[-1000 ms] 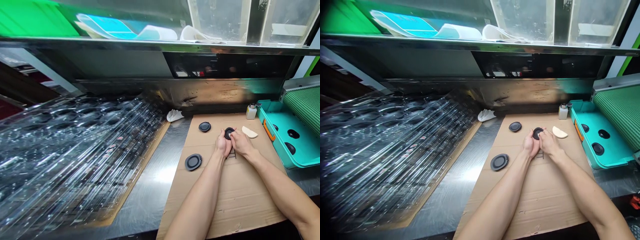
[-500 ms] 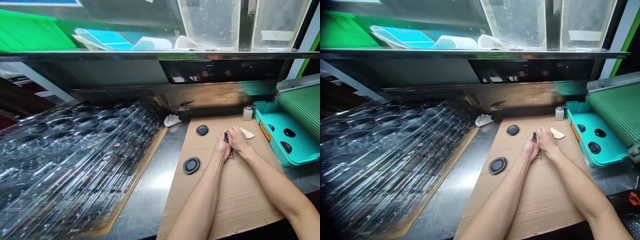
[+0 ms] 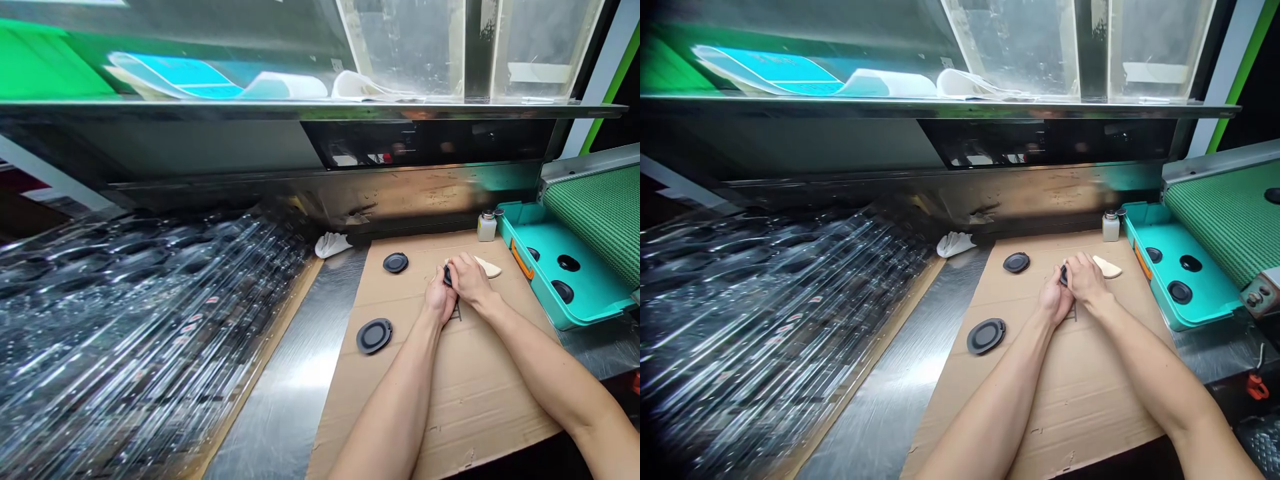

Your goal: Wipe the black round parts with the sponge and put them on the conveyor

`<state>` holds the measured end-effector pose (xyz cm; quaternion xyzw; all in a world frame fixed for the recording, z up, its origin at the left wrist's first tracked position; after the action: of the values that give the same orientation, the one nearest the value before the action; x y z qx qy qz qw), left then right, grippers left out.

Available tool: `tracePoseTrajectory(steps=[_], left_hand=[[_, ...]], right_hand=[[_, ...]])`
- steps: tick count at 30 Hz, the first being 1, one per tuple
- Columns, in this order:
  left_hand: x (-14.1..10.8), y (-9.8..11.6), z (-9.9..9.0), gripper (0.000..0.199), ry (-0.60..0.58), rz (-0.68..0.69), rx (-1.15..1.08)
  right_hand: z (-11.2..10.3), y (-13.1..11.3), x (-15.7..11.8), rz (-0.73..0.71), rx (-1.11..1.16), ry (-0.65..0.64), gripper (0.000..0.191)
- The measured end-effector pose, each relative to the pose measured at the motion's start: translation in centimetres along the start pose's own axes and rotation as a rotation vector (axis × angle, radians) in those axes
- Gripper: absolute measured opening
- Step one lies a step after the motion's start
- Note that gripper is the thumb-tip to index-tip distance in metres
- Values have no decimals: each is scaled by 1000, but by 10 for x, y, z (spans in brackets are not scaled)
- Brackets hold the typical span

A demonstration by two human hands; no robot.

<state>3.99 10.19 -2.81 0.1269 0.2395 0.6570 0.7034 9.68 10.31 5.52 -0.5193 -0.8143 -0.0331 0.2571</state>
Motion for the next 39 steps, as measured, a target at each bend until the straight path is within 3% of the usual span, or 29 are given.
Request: tracePoseTrajectory(steps=[9,16,20,23,26,28,31,33,36,39], left_hand=[[1,2,-3,31,-11,23,57],[5,3,-9,38,29,10,-12],[4,2,-5,38,7,24,-4],[3,3,-8,37,34,31,10],[4,0,-11,41,34,-10,15],[5,-1,-9,41,10,-22,25],[6,-1,-7,39,-6,14,41],[7,0,-7,39,1,39,27],[7,-1,-10,40,21,22,17],[7,-4,-11,39,23,-15,59]], right_hand=[[3,20,-4,151,-82,-60,30],[8,19,-16,171,-64,-154,28],[6,14,-10,193,-22,-128,26],[6,1,-5,139,49,-130,24],[9,-12,-8,11,116,-215,19],[9,-7,-10,12,95,-239,19],[1,11,-8,104,9,-147,23],[0,11,-6,68,32,-128,24],[10,0,-6,-78,124,-272,17],[9,11,-8,-2,36,-306,17]])
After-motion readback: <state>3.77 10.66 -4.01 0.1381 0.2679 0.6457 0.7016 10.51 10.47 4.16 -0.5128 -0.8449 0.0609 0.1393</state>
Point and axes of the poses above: each hand's wrist, its own x-axis towards the middle knuckle, its own z-axis out of the palm, y = z × x, the point moved 9 cm from there along x, towards the middle knuckle
